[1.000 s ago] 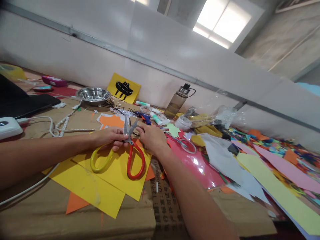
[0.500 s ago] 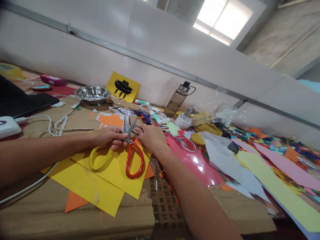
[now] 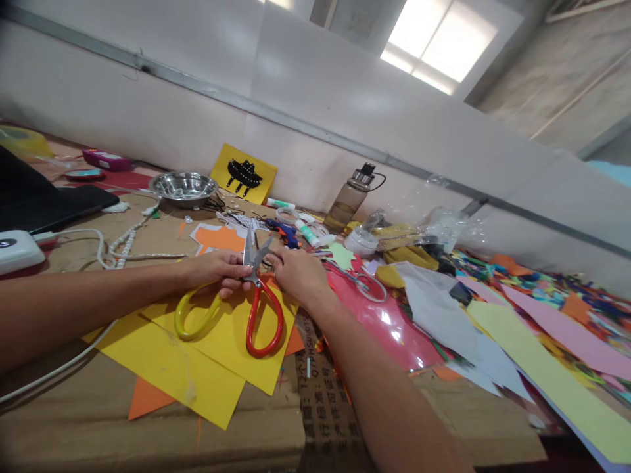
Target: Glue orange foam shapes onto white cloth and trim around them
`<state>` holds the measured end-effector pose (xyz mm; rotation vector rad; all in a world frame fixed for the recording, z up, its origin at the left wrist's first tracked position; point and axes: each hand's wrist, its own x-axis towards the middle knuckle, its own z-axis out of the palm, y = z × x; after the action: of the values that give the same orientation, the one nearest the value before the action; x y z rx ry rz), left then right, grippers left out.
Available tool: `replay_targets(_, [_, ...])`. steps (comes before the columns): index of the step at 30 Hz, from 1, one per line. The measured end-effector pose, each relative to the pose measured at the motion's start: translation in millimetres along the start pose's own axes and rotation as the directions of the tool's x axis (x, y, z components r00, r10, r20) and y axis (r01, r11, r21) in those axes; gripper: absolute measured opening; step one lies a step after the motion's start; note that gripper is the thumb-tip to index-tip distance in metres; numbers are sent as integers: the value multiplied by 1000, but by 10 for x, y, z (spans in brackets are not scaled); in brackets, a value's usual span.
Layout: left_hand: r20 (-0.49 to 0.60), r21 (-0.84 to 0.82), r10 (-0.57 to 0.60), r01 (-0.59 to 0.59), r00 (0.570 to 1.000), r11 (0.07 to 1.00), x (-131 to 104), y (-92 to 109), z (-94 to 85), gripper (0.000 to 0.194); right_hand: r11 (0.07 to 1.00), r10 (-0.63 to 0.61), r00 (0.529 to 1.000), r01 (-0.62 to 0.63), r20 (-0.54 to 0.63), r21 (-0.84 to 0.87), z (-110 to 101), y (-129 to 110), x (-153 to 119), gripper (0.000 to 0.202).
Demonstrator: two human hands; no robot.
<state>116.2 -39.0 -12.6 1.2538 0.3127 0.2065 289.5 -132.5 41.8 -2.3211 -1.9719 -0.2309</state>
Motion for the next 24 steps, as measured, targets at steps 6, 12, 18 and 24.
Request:
replay_targets(6, [-6,29,-7,7,1000,1000,-13,13,4,23,999,46,999,-46,6,15,-3,-34,3,41])
replay_targets(12, [2,42,-4,4,1000,999,-5,-11,-39,25,1000,8,1000,-8,21,8,-11,-86,-50,41])
replay_targets(18, [-6,58,8,-8,1000,998,-40,50,32,26,998,-40,997,37,66,56,-65,-40,-56,39])
replay_targets(24, [-12,211,-23,25,1000,977,-71,97,32,33,977,-117,990,101,76,187,-90,25,-75,35])
